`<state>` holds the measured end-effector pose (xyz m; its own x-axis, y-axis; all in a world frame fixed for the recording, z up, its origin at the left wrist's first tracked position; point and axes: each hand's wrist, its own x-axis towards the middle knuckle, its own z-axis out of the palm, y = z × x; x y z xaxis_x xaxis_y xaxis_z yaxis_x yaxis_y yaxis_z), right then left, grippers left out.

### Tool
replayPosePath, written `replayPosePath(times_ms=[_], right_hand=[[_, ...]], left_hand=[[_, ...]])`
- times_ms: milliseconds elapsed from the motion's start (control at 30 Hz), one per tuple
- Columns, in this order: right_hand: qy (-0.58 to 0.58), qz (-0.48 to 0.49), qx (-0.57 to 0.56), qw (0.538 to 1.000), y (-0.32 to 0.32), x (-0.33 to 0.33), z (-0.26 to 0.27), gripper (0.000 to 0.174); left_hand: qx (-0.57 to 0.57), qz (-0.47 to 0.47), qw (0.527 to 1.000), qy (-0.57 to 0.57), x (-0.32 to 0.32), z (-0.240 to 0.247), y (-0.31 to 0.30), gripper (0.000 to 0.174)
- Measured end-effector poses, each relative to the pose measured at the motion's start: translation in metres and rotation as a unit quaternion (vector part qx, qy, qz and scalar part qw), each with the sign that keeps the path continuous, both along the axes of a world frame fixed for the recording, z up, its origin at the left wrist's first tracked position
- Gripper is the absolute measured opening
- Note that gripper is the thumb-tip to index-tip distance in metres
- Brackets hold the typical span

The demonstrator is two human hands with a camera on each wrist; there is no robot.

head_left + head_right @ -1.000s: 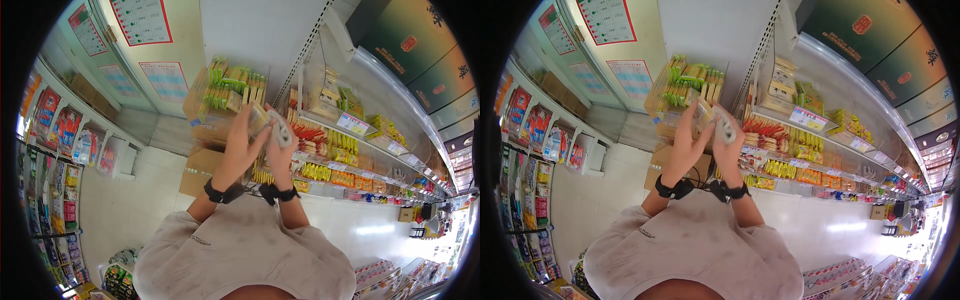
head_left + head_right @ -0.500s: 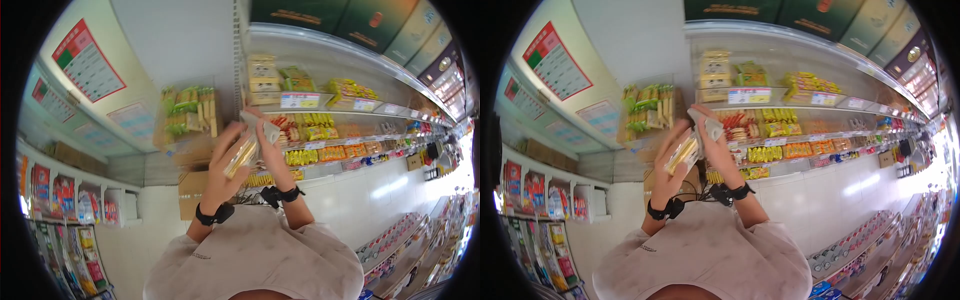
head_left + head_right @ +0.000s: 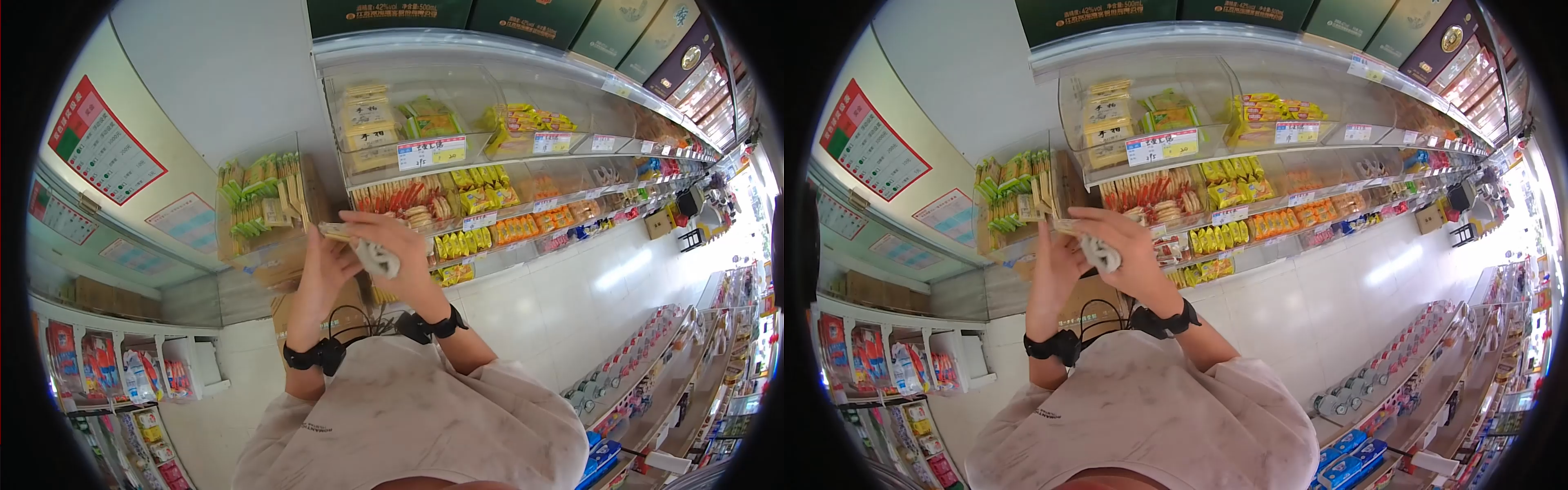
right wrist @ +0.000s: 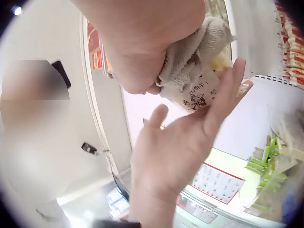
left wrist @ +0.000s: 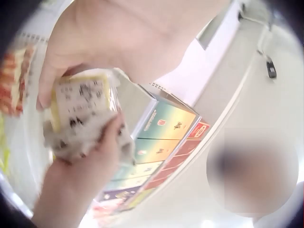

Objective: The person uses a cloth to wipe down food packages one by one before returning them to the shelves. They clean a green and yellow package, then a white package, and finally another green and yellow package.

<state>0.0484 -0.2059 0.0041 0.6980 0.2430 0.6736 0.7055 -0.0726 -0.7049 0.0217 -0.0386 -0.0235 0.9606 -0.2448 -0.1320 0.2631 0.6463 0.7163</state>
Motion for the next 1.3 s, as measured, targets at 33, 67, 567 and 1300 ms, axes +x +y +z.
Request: replayPosePath(times_ms=[33, 67, 567, 1300], right_hand=[[-0.031, 0.002, -0.026, 0.999, 0.005, -0.002, -0.004, 0.029], [-0.063, 0.006, -0.051, 0.997, 0.009, -0.004, -0.006, 0.032], [-0.002, 0.025, -0.18, 0.983, 0.028, 0.027, -0.008, 0.038], [0.332, 0.045, 0.173, 0.926, 0.021, 0.009, -0.022, 0.024]], left_hand=[[-0.003, 0.031, 1.0, -0.004, 0.0, 0.001, -0.002, 0.062], [-0.005, 0.063, 0.998, -0.008, 0.002, 0.002, -0.006, 0.063], [0.254, 0.207, 0.943, -0.062, -0.002, -0.015, -0.013, 0.063], [0.163, 0.262, 0.951, -0.022, -0.013, 0.02, 0.006, 0.067]])
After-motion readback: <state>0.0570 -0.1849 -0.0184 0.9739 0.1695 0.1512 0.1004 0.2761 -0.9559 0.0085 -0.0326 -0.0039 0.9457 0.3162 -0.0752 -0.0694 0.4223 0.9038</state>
